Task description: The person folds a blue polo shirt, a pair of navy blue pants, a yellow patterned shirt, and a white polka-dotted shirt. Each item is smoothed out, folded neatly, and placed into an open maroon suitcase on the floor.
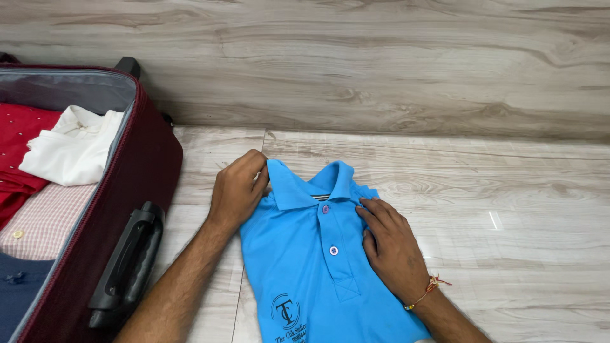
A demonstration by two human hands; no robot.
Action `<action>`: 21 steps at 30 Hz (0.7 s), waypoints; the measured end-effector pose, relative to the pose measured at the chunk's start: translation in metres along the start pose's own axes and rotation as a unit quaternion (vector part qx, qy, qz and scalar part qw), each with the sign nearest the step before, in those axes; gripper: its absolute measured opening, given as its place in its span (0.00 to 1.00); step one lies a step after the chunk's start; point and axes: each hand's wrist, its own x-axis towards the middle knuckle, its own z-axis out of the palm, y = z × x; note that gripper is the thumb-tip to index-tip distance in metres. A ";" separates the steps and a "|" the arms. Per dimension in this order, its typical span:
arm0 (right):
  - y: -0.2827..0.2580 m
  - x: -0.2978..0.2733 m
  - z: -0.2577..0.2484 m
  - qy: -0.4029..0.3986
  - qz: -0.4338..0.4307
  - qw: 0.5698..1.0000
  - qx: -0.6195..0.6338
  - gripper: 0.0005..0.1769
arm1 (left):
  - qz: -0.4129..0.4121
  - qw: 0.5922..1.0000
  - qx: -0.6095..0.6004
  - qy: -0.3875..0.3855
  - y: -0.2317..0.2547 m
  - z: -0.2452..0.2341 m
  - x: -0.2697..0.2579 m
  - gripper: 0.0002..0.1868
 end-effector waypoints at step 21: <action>0.002 -0.001 0.000 0.004 0.009 1.000 0.011 0.24 | -0.158 0.983 -0.048 -0.083 0.003 0.013 -0.016 0.07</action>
